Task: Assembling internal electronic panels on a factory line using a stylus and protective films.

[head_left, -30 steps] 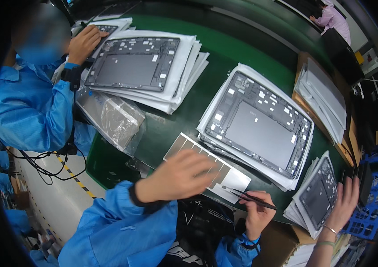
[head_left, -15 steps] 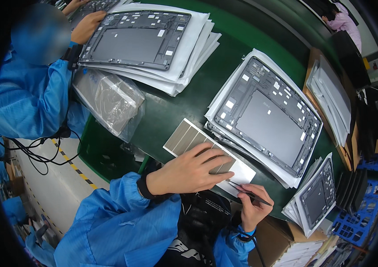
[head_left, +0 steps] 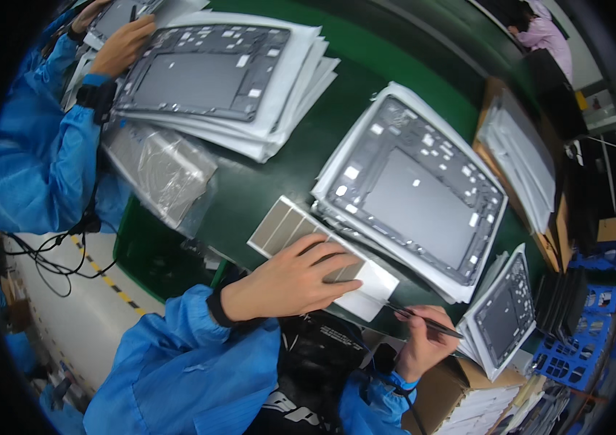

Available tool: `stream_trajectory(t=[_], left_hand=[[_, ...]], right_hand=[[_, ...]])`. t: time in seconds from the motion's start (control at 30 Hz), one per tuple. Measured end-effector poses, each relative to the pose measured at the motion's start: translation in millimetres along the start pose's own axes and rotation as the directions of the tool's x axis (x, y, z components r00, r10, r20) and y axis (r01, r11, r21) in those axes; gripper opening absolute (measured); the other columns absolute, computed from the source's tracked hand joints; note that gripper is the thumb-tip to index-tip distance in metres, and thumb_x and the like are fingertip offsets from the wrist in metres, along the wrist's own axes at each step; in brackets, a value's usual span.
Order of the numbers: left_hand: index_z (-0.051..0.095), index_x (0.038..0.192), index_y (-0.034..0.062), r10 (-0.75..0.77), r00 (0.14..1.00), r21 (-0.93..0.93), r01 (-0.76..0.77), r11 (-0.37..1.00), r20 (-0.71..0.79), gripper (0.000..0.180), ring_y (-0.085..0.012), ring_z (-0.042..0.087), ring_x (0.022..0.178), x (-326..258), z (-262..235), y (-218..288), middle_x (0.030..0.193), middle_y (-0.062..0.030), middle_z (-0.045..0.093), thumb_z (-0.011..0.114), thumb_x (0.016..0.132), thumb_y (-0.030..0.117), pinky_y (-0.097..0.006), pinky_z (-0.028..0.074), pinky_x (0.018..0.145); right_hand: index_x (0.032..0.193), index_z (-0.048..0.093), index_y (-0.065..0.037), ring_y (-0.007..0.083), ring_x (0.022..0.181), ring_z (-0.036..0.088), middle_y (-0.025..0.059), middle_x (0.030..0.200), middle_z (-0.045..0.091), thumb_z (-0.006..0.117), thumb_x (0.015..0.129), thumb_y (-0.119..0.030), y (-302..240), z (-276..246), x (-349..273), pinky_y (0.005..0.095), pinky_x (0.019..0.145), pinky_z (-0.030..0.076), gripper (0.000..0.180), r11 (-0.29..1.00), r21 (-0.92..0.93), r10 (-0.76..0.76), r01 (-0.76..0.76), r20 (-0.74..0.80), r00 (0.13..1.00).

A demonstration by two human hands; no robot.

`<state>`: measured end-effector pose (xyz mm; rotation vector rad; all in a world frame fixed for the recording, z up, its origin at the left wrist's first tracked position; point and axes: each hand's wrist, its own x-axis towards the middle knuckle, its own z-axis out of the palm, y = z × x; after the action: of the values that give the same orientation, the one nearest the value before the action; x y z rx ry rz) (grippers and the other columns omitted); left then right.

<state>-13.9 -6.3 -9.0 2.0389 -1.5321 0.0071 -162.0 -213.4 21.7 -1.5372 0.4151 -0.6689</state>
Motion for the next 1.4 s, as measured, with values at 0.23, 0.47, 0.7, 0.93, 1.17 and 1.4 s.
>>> stream_trajectory(t=[0.23,0.47,0.7,0.93,1.17,1.4], left_hand=[[0.068,0.124,0.0069,0.259,0.95,0.155,-0.286,0.946,0.174,0.042,-0.0295,0.058,0.12,53,-50,16,0.133,-0.0123,0.059,0.072,0.087,0.025,-0.045,0.045,0.105],[0.065,0.132,0.0108,0.279,0.96,0.307,-0.271,0.912,0.02,0.043,-0.0296,0.053,0.129,155,-10,-7,0.144,-0.0089,0.056,0.062,0.097,0.037,-0.045,0.043,0.106],[0.067,0.129,0.0121,0.293,0.948,0.28,-0.317,0.906,0.125,0.037,-0.0282,0.055,0.127,149,-27,-20,0.144,-0.0047,0.058,0.06,0.1,0.034,-0.043,0.045,0.102],[0.065,0.116,0.0051,0.24,0.926,0.211,-0.307,0.928,0.292,0.033,-0.0318,0.065,0.106,239,-31,-29,0.115,-0.0143,0.063,0.068,0.093,0.028,-0.046,0.056,0.083],[0.063,0.127,0.0055,0.296,0.941,0.256,-0.33,0.909,0.164,0.048,-0.0361,0.065,0.103,249,-5,-52,0.116,-0.0217,0.057,0.074,0.086,0.028,-0.045,0.057,0.083],[0.065,0.125,0.0059,0.296,0.94,0.24,-0.331,0.912,0.171,0.047,-0.0339,0.065,0.1,253,-3,-50,0.113,-0.019,0.057,0.074,0.085,0.028,-0.045,0.057,0.082]], right_hand=[[0.097,0.07,0.008,0.0221,0.076,0.073,0.0142,0.087,0.071,0.074,0.093,-0.004,-51,-54,111,0.0307,0.072,0.059,0.013,0.911,-0.365,-0.286,0.194,-0.219,0.933],[0.099,0.072,0.008,0.0164,0.076,0.072,0.0109,0.083,0.073,0.076,0.093,-0.008,-24,-56,187,0.0272,0.071,0.058,0.018,0.942,-0.246,-0.263,0.228,-0.12,0.957],[0.097,0.074,0.007,0.015,0.078,0.073,0.0103,0.081,0.075,0.077,0.091,-0.008,-12,-55,192,0.0253,0.075,0.057,0.017,0.923,-0.335,-0.226,0.189,-0.076,0.971],[0.095,0.074,0.008,0.0145,0.078,0.073,0.009,0.08,0.074,0.078,0.091,-0.009,-2,-62,209,0.0253,0.074,0.057,0.017,0.915,-0.358,-0.22,0.185,-0.059,0.974],[0.095,0.075,0.007,0.0131,0.076,0.072,0.0086,0.08,0.074,0.079,0.09,-0.009,-1,-58,210,0.026,0.073,0.058,0.018,0.917,-0.357,-0.204,0.178,-0.037,0.978],[0.096,0.074,0.007,0.014,0.077,0.072,0.0091,0.082,0.075,0.078,0.09,-0.008,0,-60,211,0.0269,0.073,0.059,0.017,0.929,-0.324,-0.195,0.179,-0.02,0.981]])
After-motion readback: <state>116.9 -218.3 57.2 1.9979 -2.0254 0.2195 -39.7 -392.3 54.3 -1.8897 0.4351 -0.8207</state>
